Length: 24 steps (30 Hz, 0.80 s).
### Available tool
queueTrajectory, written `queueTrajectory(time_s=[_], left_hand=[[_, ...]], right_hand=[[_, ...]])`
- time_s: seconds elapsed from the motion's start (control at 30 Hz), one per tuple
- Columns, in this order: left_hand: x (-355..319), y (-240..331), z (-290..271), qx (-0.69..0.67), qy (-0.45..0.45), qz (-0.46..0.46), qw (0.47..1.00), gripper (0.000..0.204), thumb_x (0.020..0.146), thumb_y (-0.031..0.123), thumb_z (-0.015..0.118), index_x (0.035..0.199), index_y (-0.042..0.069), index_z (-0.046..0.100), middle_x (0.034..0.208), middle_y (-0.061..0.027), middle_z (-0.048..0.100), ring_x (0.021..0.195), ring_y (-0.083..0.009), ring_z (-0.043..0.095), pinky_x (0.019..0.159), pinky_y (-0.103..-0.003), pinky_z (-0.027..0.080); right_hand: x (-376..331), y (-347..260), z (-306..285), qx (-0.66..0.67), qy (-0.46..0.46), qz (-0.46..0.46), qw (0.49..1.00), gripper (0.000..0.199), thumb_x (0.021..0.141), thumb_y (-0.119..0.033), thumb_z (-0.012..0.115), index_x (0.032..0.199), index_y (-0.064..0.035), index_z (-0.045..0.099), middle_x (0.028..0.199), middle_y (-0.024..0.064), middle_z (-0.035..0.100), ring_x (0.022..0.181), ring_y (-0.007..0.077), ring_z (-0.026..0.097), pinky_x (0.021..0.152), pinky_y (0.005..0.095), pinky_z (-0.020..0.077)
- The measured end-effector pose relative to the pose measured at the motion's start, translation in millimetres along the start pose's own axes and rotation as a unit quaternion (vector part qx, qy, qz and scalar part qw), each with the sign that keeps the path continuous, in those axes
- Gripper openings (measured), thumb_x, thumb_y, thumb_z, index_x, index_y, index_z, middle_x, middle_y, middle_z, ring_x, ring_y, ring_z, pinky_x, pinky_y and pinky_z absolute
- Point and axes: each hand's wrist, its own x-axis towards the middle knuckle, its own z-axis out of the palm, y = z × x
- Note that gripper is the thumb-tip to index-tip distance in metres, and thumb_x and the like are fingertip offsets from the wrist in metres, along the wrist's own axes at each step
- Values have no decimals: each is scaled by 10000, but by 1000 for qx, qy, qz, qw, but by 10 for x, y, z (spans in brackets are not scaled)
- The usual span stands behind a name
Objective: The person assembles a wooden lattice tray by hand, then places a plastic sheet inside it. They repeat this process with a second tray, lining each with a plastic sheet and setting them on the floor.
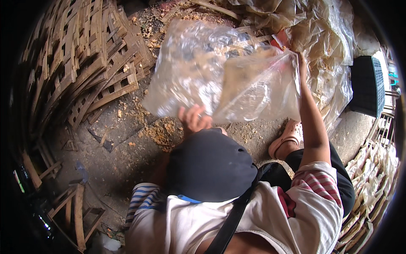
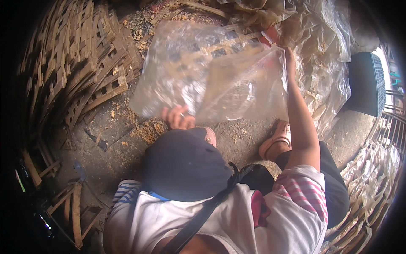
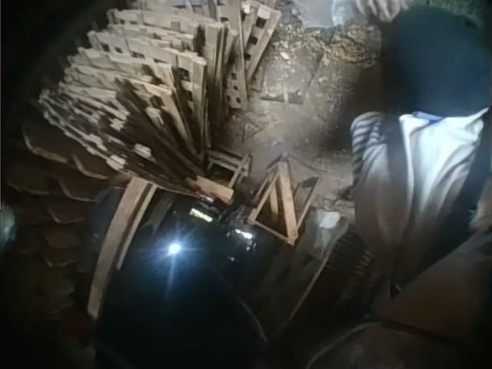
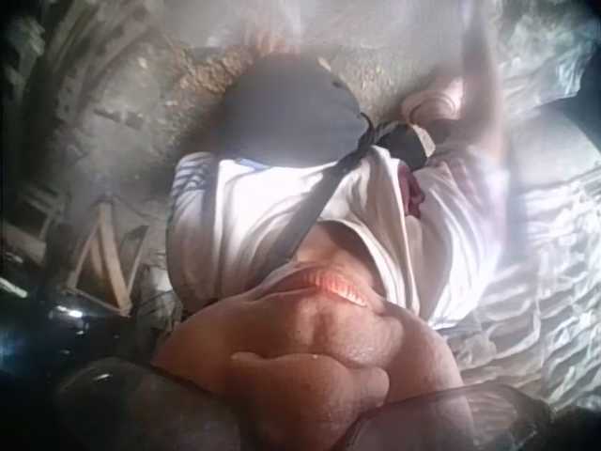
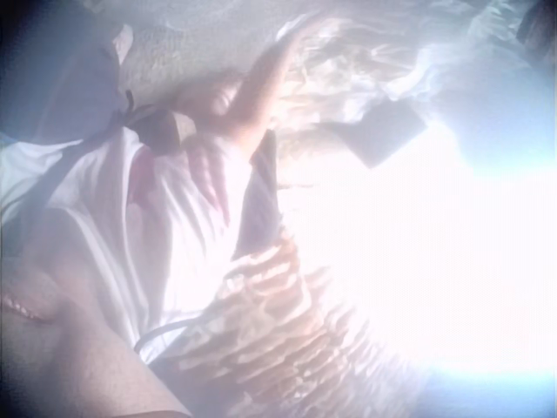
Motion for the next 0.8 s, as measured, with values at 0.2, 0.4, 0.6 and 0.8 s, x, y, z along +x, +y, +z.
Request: queueTrajectory(time_s=[0.2, 0.4, 0.6, 0.8], left_hand=[[-203, 341, 316, -273, -235, 21, 933, 121, 819, 222, 672, 886, 122, 688, 1171, -101, 649, 1139, -273, 592, 1037, -505, 420], [-141, -122, 720, -148, -134, 14, 980, 267, 800, 71, 700, 1067, 81, 692, 1332, -159, 568, 1276, -324, 516, 1064, -460, 412], [-92, -719, 473, 66, -195, -320, 925, 847, 845, 311, 738, 1544, 133, 294, 1625, -242, 101, 1505, -429, 86, 1186, -613, 110], [-368, -781, 466, 168, -302, -371, 862, 917, 906, 465, 629, 1596, 112, 138, 1642, -246, 13, 1524, -402, -38, 1168, -644, -58]], right_hand=[[869, 211, -84, -10, -169, -118, 978, 333, 962, -215, 681, 1259, -82, 610, 1169, -3, 665, 1031, 106, 596, 894, 237, 455], [968, 46, -127, -6, -109, 29, 994, 607, 1037, -376, 499, 1546, -97, 322, 1586, 100, 318, 1365, 238, 417, 1132, 350, 309], [601, -25, -334, -154, -261, 65, 951, 578, 1012, -384, 518, 1497, -87, 419, 1451, 160, 494, 1230, 226, 556, 1005, 362, 454], [1097, 572, -483, -261, -242, 29, 934, 393, 941, -138, 567, 1310, -3, 575, 907, 82, 712, 779, 190, 692, 752, 330, 547]])
